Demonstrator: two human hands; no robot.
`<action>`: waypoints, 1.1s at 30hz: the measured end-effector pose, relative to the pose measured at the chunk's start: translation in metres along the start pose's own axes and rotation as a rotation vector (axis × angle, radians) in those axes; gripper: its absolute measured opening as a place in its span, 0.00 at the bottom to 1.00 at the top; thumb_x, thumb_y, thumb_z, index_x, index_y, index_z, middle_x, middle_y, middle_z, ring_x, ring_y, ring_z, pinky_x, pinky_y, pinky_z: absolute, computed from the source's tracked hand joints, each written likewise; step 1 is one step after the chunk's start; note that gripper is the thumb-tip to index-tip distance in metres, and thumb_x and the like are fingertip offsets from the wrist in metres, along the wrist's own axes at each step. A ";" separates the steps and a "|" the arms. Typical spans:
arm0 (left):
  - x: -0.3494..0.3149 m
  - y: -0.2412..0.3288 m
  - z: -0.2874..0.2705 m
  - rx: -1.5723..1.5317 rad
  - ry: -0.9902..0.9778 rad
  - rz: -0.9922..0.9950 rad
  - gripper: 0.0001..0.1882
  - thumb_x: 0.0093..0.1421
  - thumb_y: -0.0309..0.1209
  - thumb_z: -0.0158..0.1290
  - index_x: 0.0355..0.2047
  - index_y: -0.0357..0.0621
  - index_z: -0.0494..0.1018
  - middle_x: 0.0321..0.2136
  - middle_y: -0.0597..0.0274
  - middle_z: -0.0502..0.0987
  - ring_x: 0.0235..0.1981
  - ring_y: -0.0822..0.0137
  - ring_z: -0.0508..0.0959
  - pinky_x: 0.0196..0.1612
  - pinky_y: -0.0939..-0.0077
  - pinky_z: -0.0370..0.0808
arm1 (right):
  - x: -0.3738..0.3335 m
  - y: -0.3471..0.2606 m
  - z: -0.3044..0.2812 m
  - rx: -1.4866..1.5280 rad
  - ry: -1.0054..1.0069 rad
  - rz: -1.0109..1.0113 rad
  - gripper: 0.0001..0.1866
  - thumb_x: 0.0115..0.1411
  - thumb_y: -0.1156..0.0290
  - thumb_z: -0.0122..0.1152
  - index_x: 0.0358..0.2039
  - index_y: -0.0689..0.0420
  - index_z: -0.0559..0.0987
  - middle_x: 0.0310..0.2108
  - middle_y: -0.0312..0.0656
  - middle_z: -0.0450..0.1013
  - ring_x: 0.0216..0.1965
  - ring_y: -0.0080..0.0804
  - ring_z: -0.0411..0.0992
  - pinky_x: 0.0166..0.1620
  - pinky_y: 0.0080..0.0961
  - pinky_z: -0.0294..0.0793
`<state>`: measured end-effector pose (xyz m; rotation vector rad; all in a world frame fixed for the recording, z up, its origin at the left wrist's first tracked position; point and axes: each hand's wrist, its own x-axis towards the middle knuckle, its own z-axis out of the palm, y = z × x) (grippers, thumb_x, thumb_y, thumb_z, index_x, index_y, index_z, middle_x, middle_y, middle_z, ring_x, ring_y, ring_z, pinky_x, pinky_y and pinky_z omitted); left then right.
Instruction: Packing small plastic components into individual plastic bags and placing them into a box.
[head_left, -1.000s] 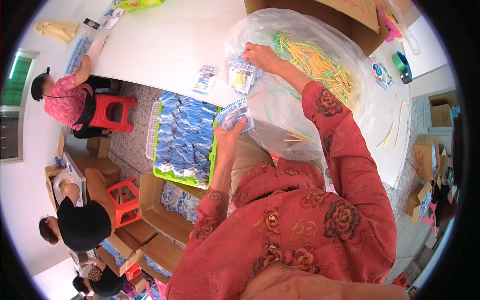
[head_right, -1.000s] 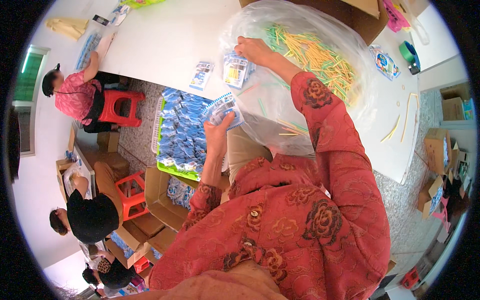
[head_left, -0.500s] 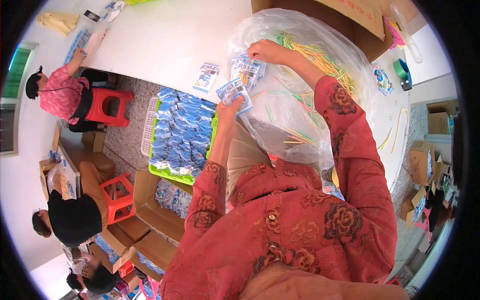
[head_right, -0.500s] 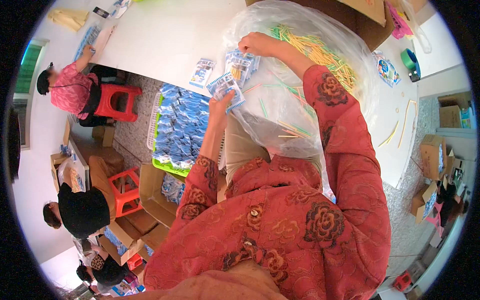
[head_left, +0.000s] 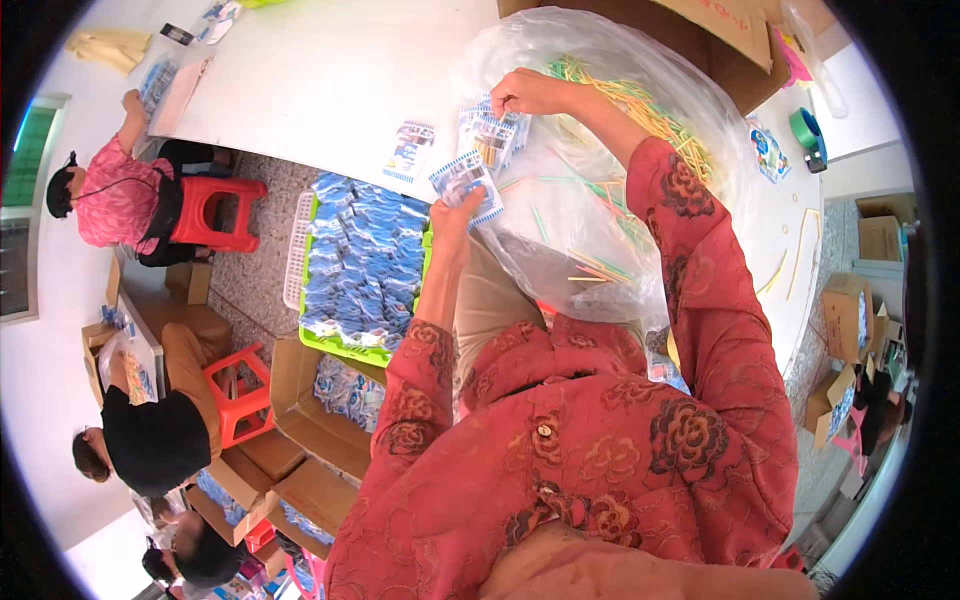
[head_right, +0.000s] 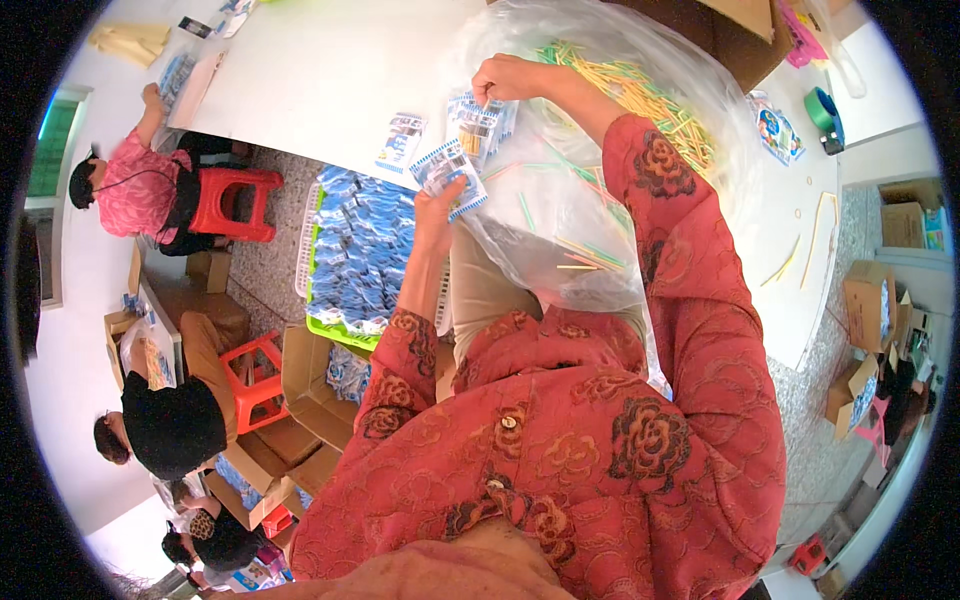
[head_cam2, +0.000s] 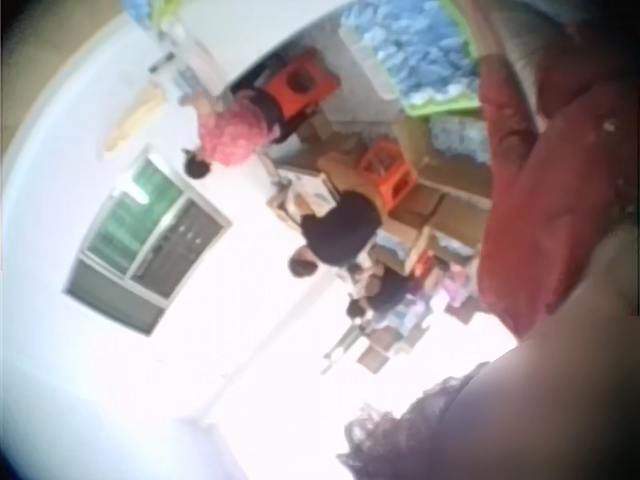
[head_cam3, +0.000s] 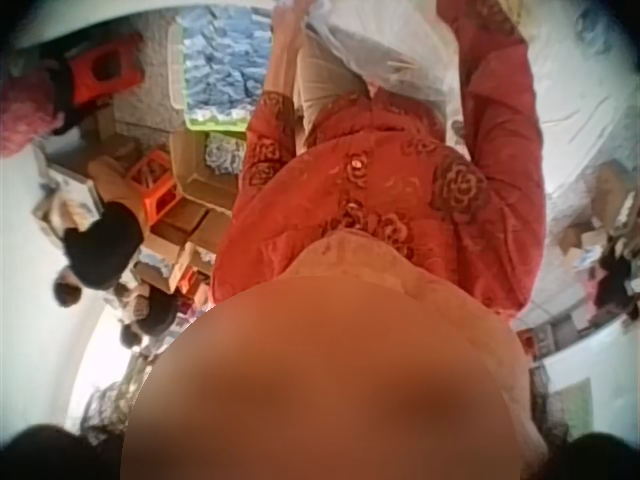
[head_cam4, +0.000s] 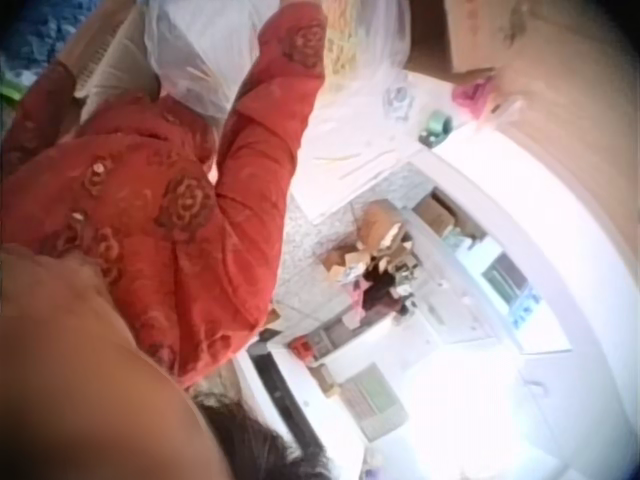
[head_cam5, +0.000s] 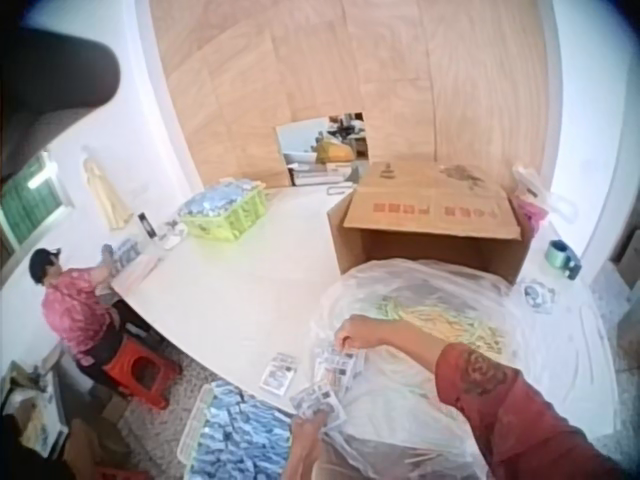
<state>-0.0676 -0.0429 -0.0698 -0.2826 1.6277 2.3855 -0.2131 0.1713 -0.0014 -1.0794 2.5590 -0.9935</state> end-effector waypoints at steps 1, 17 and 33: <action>0.000 -0.001 -0.001 0.001 -0.001 -0.002 0.14 0.50 0.23 0.55 0.39 0.42 0.72 0.34 0.67 0.76 0.34 0.74 0.75 0.38 0.78 0.72 | 0.000 0.000 0.000 -0.008 -0.018 -0.022 0.08 0.44 0.81 0.50 0.24 0.59 0.78 0.24 0.41 0.75 0.28 0.33 0.72 0.33 0.27 0.68; 0.000 -0.001 0.001 -0.009 -0.004 -0.014 0.14 0.50 0.22 0.55 0.39 0.42 0.73 0.34 0.66 0.77 0.34 0.73 0.76 0.38 0.77 0.73 | -0.001 -0.011 0.002 -0.023 0.023 0.011 0.09 0.45 0.78 0.49 0.26 0.57 0.77 0.23 0.40 0.74 0.27 0.33 0.71 0.32 0.27 0.68; -0.018 0.011 0.011 0.030 0.050 0.123 0.15 0.48 0.21 0.57 0.38 0.40 0.74 0.32 0.67 0.76 0.31 0.75 0.75 0.35 0.79 0.72 | -0.037 -0.074 0.041 0.207 0.331 0.073 0.13 0.54 0.64 0.56 0.36 0.59 0.74 0.24 0.42 0.72 0.24 0.27 0.70 0.28 0.23 0.67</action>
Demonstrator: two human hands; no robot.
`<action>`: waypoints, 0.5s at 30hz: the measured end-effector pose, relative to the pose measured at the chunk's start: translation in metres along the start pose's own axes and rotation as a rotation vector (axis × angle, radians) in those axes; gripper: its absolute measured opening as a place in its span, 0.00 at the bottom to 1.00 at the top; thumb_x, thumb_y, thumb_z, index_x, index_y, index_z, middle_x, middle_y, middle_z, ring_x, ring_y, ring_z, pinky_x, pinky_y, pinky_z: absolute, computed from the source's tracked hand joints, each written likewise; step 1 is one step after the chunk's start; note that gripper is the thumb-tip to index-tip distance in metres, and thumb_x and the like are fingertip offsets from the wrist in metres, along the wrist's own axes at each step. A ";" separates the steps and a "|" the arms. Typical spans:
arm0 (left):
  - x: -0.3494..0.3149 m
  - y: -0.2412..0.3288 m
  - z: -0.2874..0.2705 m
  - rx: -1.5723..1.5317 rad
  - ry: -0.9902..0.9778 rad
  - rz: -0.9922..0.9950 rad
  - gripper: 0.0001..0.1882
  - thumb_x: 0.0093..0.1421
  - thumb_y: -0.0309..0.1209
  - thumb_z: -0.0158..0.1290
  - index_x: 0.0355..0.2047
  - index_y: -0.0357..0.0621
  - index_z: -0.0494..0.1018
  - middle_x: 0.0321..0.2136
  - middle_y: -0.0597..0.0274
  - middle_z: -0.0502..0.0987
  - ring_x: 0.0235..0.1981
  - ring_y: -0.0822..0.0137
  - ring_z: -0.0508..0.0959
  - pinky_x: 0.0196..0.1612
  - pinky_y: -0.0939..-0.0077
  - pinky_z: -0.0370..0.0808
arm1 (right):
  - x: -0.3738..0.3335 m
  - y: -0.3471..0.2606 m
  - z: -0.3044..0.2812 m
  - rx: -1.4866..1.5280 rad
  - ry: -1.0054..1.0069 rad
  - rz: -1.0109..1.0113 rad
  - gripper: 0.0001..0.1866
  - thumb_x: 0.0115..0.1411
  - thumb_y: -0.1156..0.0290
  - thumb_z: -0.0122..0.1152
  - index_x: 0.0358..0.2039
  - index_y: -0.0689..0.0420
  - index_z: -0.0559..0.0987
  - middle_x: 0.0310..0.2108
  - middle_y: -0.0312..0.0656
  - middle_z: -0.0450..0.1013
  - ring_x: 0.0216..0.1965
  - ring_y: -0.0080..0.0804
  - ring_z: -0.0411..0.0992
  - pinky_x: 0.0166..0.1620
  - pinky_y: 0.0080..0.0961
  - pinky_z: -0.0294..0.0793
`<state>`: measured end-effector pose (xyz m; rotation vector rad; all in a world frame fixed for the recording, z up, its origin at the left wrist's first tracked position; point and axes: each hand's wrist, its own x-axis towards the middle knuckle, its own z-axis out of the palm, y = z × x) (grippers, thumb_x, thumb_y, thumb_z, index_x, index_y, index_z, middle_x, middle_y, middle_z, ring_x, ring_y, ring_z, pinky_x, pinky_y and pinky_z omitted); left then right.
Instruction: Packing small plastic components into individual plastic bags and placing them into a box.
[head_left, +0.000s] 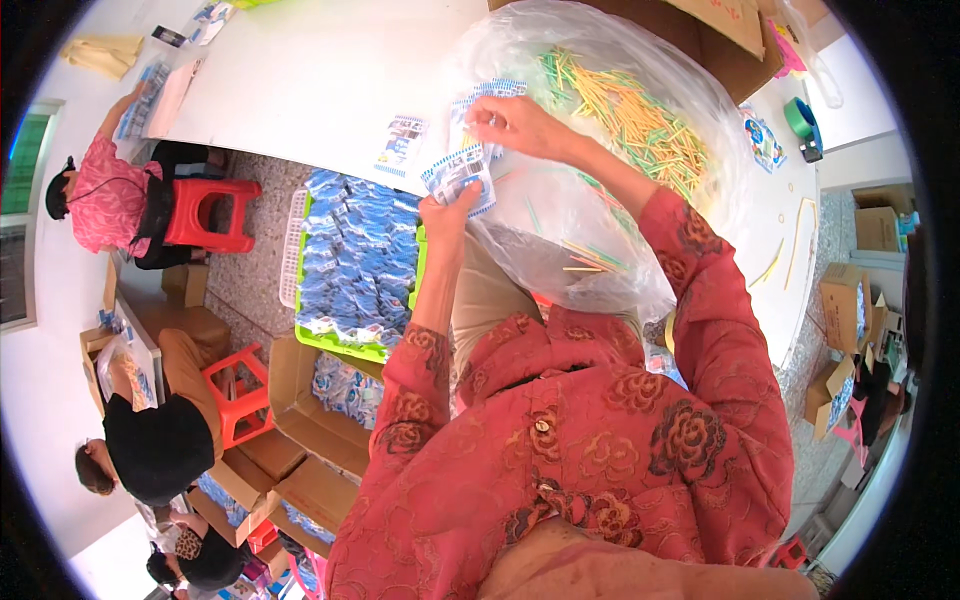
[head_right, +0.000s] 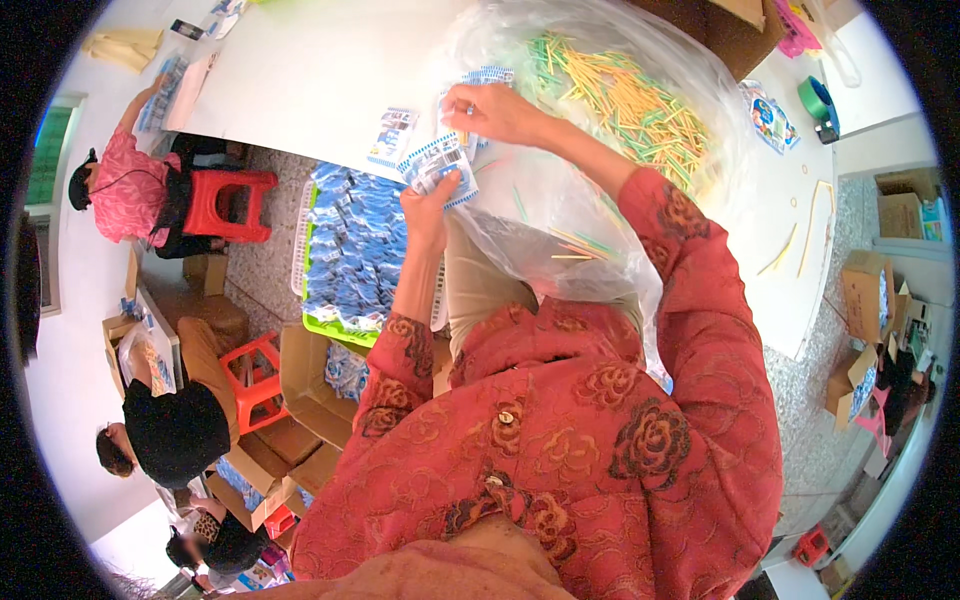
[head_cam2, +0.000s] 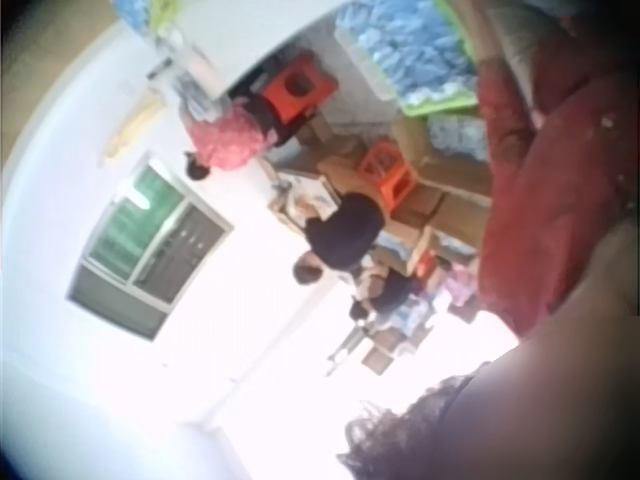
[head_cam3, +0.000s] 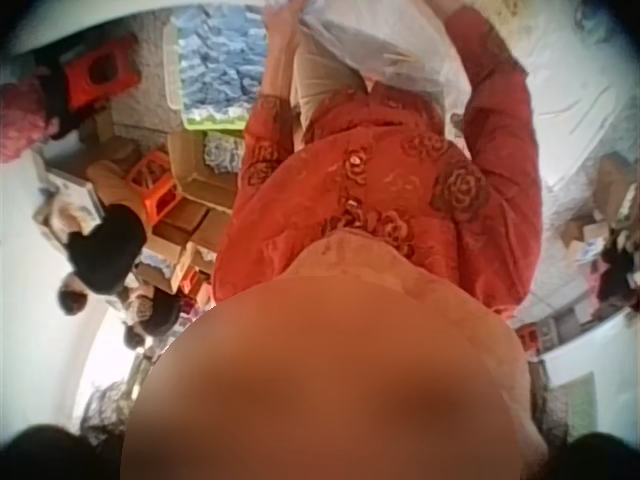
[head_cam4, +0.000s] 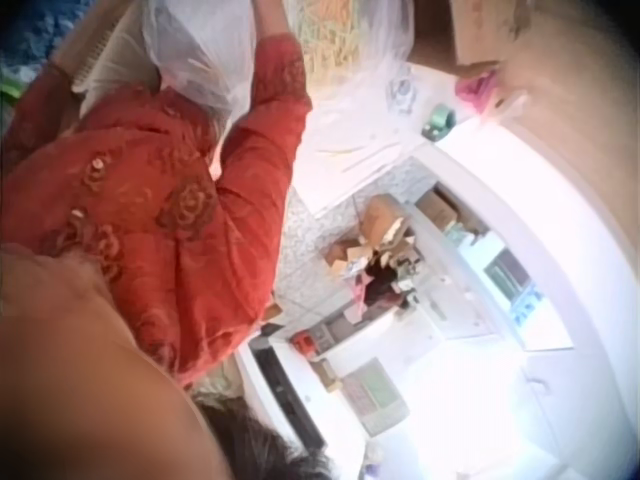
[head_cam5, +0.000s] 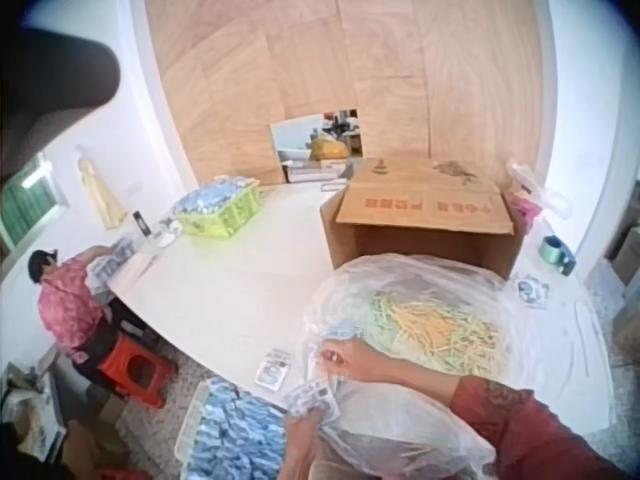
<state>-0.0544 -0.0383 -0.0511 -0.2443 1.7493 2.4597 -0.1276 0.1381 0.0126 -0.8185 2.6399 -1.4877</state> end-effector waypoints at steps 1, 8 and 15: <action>-0.005 0.006 0.003 0.001 0.007 -0.002 0.15 0.48 0.21 0.57 0.38 0.40 0.74 0.32 0.67 0.76 0.31 0.75 0.75 0.35 0.79 0.72 | -0.009 -0.007 0.004 0.005 -0.006 -0.001 0.13 0.54 0.64 0.56 0.36 0.59 0.74 0.24 0.42 0.72 0.24 0.27 0.70 0.28 0.23 0.67; -0.032 0.033 0.036 0.073 -0.140 0.004 0.13 0.48 0.21 0.58 0.36 0.36 0.74 0.31 0.65 0.77 0.30 0.77 0.75 0.35 0.82 0.72 | -0.054 -0.028 -0.004 0.126 0.048 0.136 0.14 0.50 0.62 0.59 0.21 0.61 0.73 0.12 0.43 0.64 0.15 0.28 0.59 0.21 0.26 0.59; -0.051 0.046 0.044 0.206 -0.244 0.045 0.12 0.49 0.22 0.57 0.36 0.36 0.75 0.30 0.65 0.77 0.29 0.78 0.74 0.34 0.82 0.72 | -0.082 -0.064 -0.029 -0.011 0.032 0.098 0.11 0.50 0.66 0.57 0.22 0.62 0.72 0.12 0.45 0.61 0.14 0.29 0.59 0.21 0.27 0.58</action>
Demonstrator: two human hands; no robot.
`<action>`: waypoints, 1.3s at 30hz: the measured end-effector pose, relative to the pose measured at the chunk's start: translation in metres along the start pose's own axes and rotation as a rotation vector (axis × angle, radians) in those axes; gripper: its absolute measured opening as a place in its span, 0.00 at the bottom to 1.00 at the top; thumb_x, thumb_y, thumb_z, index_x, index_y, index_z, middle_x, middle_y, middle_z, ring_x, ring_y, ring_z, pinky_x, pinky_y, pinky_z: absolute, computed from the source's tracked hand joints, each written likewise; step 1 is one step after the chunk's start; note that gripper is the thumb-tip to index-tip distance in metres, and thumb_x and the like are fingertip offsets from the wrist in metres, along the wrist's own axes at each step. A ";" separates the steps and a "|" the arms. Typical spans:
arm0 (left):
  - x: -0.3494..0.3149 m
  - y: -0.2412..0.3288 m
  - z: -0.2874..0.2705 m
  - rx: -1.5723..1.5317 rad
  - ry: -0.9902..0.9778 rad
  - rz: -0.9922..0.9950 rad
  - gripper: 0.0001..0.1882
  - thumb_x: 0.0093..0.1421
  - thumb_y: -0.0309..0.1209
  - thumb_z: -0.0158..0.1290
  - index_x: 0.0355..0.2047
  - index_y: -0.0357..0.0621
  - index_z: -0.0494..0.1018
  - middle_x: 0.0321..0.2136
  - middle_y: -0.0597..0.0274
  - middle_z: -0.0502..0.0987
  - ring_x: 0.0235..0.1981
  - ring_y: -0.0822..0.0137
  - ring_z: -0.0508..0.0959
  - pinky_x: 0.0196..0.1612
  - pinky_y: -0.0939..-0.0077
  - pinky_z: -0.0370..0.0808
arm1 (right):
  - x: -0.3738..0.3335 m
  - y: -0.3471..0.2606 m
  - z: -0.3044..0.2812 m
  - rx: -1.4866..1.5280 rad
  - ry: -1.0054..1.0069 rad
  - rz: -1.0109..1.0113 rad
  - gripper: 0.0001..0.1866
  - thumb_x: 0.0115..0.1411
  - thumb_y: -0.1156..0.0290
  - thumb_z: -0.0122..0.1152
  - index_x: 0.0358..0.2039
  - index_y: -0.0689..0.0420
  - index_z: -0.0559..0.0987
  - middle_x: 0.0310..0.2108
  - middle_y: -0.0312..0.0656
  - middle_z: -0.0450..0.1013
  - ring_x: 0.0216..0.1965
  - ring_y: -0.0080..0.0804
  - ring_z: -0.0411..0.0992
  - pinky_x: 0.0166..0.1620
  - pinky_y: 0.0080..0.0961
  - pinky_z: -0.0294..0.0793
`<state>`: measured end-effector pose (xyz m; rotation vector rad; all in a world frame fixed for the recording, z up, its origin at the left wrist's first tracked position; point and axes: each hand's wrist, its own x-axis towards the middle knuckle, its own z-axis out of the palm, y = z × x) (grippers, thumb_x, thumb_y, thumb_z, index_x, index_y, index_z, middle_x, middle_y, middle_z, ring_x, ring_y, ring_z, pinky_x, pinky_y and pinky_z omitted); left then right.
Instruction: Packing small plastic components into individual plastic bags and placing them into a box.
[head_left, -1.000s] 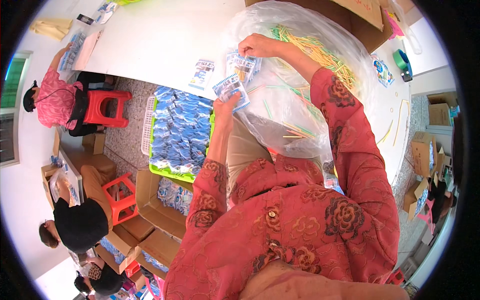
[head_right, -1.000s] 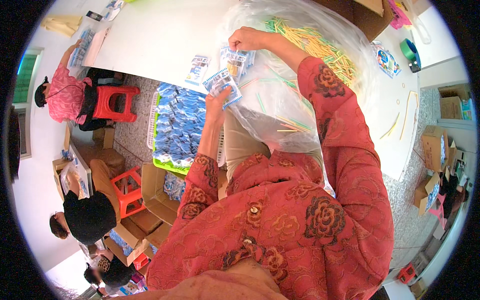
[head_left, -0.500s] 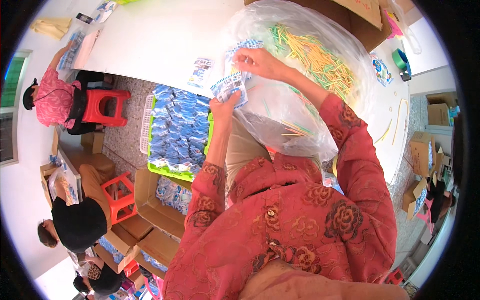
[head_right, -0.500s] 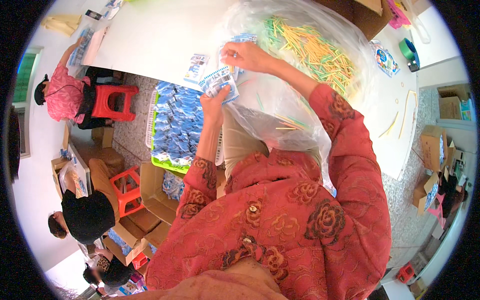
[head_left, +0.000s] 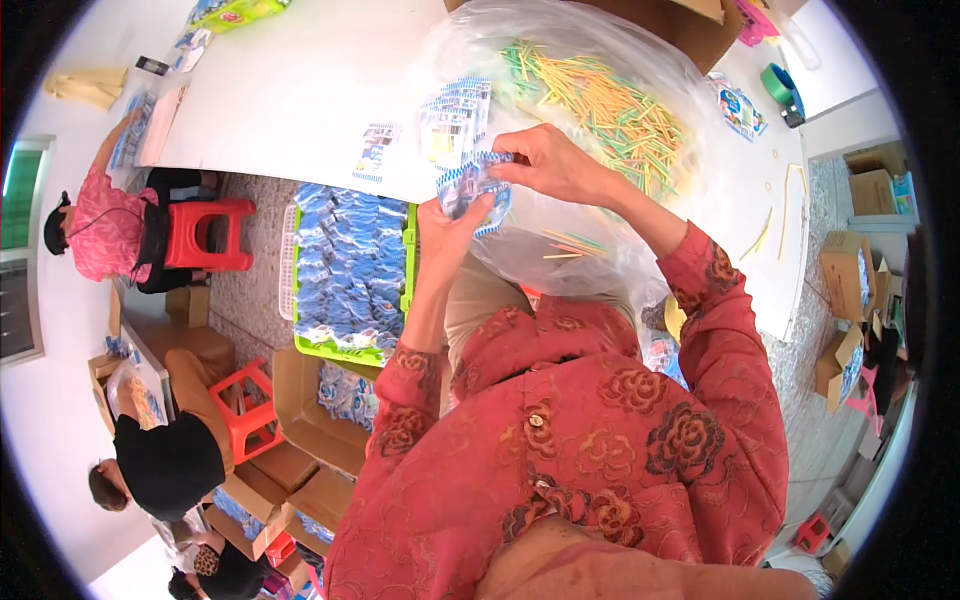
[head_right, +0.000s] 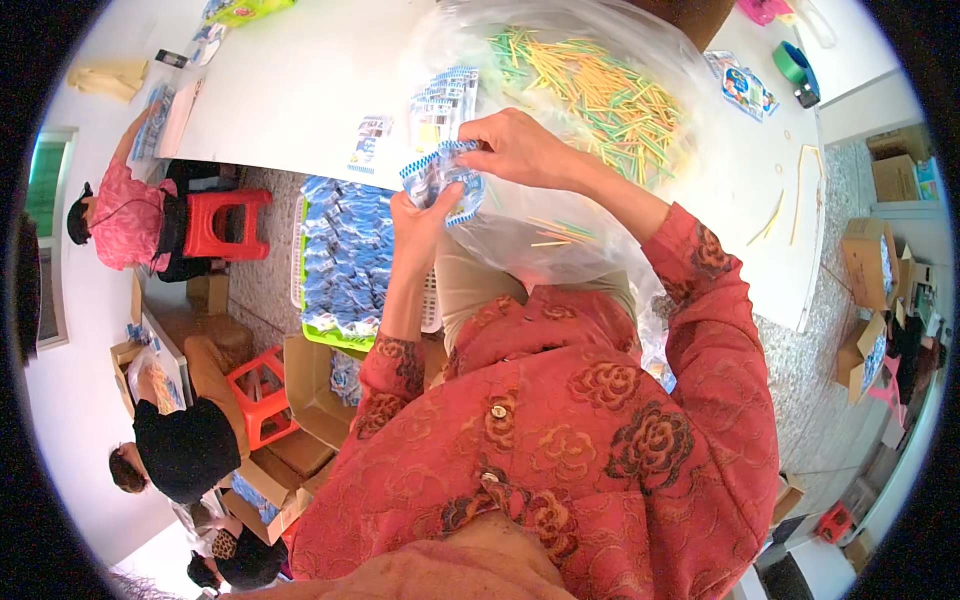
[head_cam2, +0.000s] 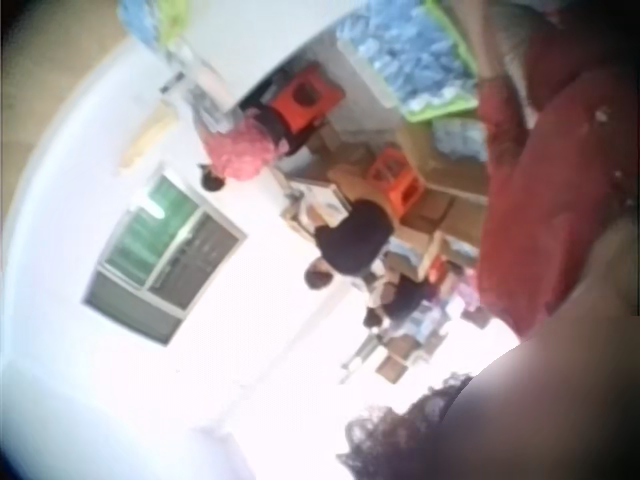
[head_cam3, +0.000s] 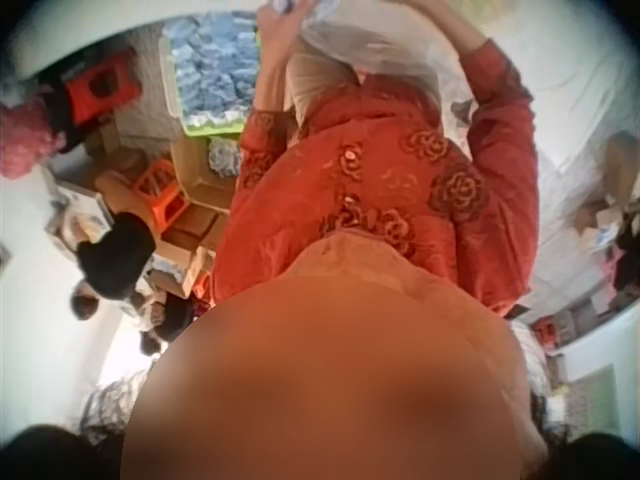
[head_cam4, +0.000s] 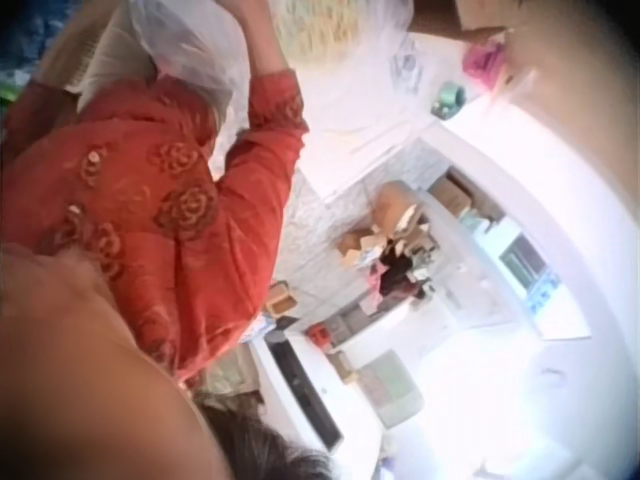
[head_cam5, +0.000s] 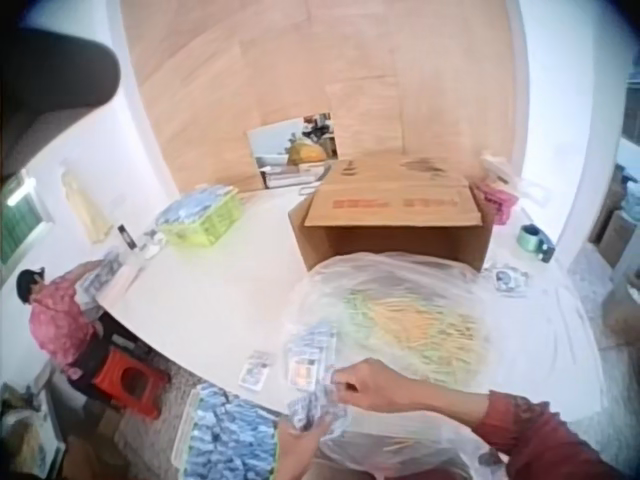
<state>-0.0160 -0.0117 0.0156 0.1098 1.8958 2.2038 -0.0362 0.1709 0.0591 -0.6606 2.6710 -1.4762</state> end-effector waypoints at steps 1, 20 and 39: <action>-0.002 0.002 0.002 0.001 -0.006 0.000 0.12 0.49 0.22 0.57 0.36 0.36 0.75 0.30 0.65 0.77 0.29 0.78 0.74 0.34 0.82 0.72 | -0.005 -0.003 -0.001 -0.010 0.021 -0.024 0.11 0.50 0.66 0.57 0.22 0.62 0.72 0.12 0.45 0.61 0.14 0.29 0.60 0.21 0.28 0.58; -0.018 0.008 0.025 -0.137 -0.036 -0.046 0.11 0.44 0.16 0.57 0.31 0.38 0.73 0.28 0.67 0.75 0.27 0.78 0.73 0.33 0.83 0.71 | -0.055 -0.044 -0.013 -0.358 0.309 -0.406 0.10 0.44 0.78 0.61 0.30 0.57 0.75 0.35 0.38 0.70 0.32 0.35 0.72 0.32 0.25 0.73; -0.025 0.006 0.039 -0.025 -0.228 -0.003 0.12 0.46 0.22 0.60 0.33 0.38 0.75 0.26 0.70 0.75 0.26 0.81 0.71 0.31 0.85 0.70 | -0.080 -0.032 -0.020 -0.296 0.128 -0.091 0.07 0.50 0.71 0.56 0.31 0.55 0.71 0.28 0.40 0.69 0.29 0.41 0.70 0.29 0.34 0.70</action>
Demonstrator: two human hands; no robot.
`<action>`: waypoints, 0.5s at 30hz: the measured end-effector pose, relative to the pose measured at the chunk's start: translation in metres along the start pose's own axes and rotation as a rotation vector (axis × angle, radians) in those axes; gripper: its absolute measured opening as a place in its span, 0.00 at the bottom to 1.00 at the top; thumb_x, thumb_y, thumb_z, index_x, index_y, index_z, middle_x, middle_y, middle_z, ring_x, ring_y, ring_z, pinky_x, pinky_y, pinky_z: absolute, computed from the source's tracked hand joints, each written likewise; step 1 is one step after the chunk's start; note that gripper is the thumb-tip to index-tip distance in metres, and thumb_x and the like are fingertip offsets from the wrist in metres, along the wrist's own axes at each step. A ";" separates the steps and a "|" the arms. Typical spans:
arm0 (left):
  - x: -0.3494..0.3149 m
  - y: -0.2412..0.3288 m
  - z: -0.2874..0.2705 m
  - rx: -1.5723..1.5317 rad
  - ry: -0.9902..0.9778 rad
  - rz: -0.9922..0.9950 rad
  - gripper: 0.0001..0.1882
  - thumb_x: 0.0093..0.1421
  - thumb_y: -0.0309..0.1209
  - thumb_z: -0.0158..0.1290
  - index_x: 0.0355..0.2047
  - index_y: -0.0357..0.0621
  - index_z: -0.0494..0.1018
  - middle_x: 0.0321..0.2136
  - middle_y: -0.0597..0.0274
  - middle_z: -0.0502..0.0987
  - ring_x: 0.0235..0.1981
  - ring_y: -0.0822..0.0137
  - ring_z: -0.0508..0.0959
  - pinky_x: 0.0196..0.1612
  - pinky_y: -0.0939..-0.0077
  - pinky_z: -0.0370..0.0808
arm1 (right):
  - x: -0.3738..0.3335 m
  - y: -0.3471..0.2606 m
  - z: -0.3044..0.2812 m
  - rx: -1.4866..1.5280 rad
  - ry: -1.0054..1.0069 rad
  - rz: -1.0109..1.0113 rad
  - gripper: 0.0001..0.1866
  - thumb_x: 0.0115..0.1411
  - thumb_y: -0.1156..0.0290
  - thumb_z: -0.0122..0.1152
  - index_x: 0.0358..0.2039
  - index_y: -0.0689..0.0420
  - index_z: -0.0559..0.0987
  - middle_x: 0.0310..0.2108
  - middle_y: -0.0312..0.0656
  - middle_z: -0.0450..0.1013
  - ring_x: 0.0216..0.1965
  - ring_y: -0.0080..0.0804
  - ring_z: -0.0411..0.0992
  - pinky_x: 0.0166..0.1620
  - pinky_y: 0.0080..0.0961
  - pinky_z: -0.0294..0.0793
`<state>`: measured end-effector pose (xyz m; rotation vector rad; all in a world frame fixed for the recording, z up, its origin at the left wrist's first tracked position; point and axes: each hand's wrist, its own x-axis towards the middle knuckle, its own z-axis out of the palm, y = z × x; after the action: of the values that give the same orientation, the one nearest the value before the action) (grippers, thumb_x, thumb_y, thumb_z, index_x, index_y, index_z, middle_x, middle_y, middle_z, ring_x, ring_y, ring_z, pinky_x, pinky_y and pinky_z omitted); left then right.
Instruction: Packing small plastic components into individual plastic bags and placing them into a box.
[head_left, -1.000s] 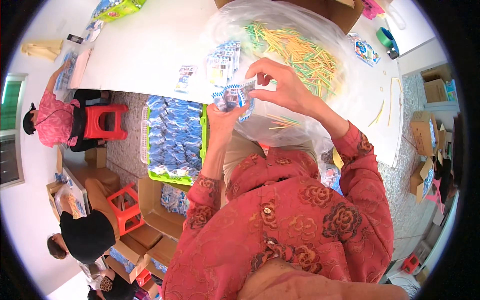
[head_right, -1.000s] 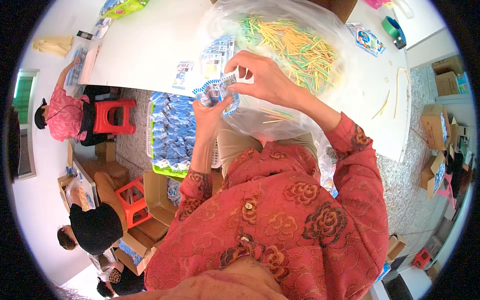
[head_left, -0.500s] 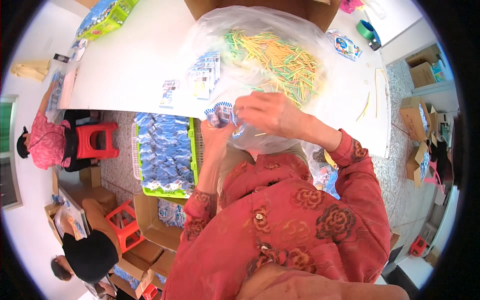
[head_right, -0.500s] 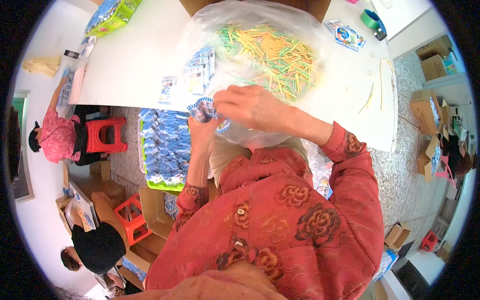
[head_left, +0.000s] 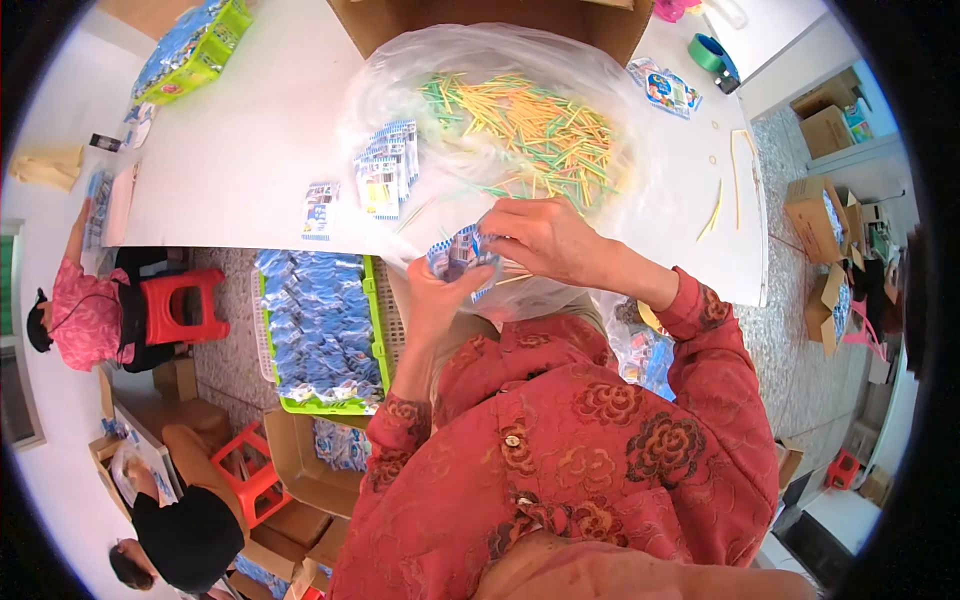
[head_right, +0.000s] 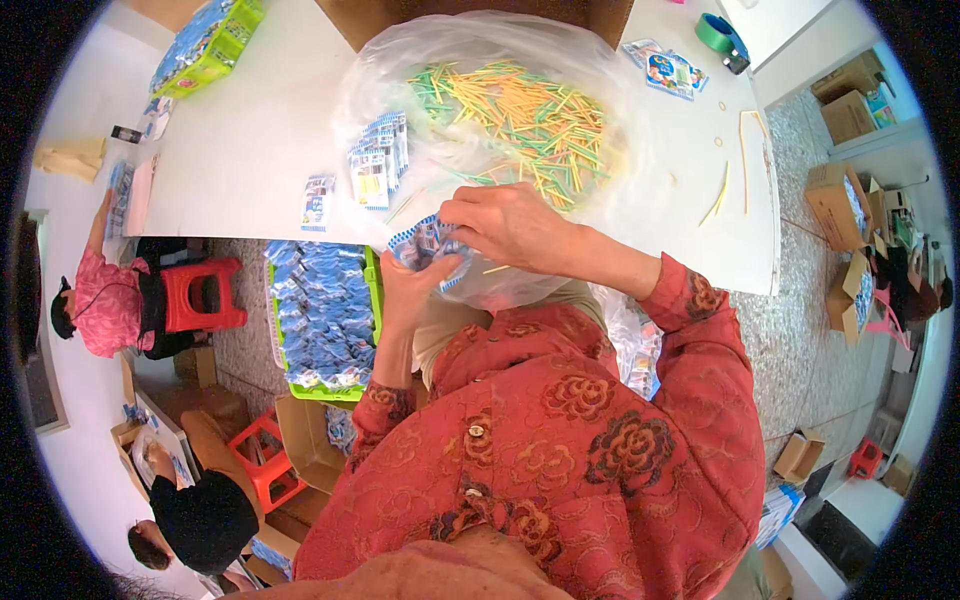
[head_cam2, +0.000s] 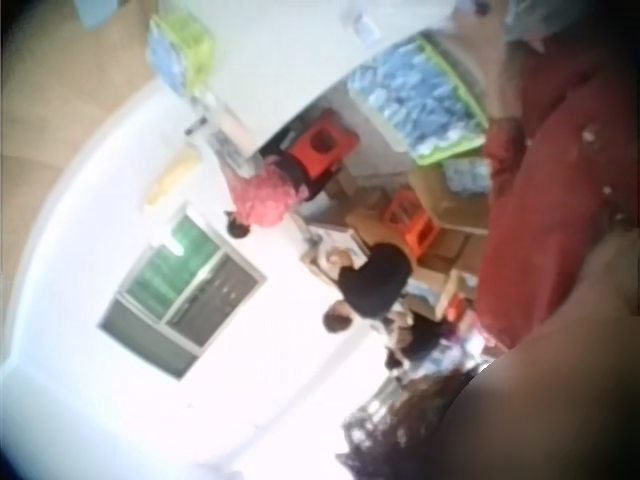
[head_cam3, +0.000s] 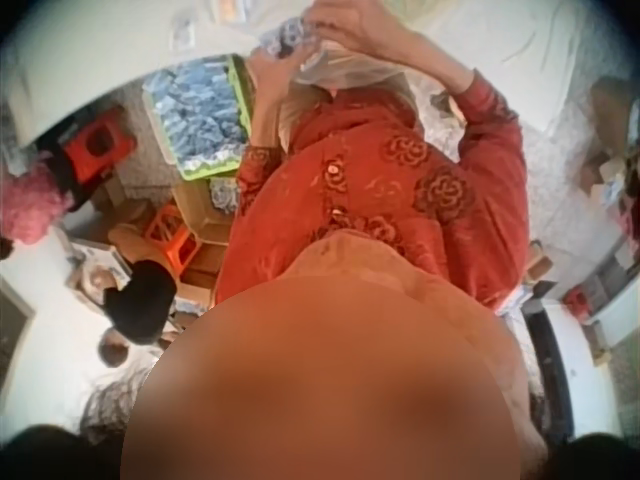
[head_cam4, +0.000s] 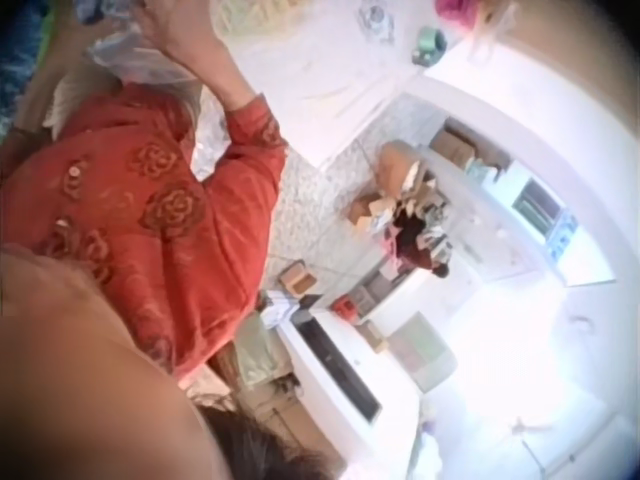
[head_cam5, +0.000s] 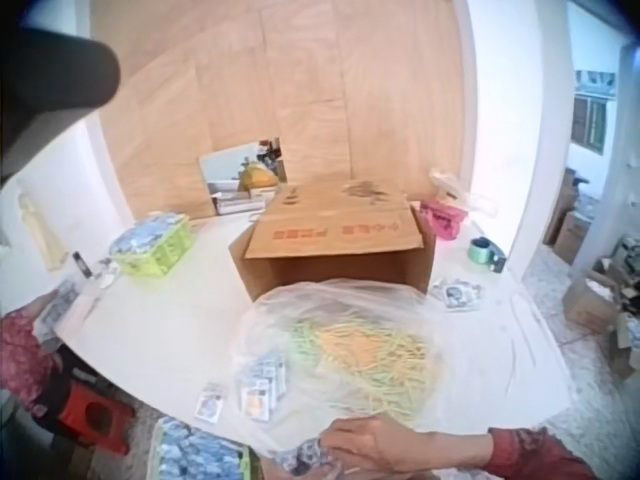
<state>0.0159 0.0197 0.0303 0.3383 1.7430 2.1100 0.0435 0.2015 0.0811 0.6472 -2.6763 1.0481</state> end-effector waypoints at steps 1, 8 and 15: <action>0.001 0.002 0.000 0.019 -0.058 -0.003 0.11 0.46 0.22 0.60 0.33 0.38 0.75 0.26 0.70 0.75 0.26 0.81 0.71 0.31 0.85 0.70 | -0.001 0.000 0.000 -0.002 0.002 0.005 0.07 0.50 0.71 0.56 0.31 0.55 0.71 0.28 0.40 0.69 0.29 0.41 0.70 0.29 0.34 0.70; 0.005 -0.003 -0.004 0.032 0.018 -0.015 0.16 0.46 0.18 0.58 0.38 0.37 0.72 0.32 0.67 0.75 0.32 0.77 0.74 0.36 0.82 0.72 | 0.006 -0.010 0.000 0.107 0.074 -0.014 0.05 0.49 0.76 0.58 0.28 0.59 0.72 0.27 0.42 0.70 0.27 0.41 0.70 0.28 0.29 0.69; 0.012 -0.005 0.003 0.005 0.157 0.007 0.10 0.48 0.22 0.59 0.32 0.37 0.74 0.28 0.68 0.76 0.28 0.79 0.73 0.34 0.83 0.71 | 0.021 0.010 -0.005 0.499 -0.021 0.183 0.05 0.51 0.77 0.57 0.30 0.58 0.74 0.29 0.34 0.71 0.28 0.20 0.68 0.29 0.18 0.67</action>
<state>0.0073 0.0282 0.0251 0.1850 1.8358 2.1896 0.0198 0.2044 0.0853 0.4932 -2.5335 1.7950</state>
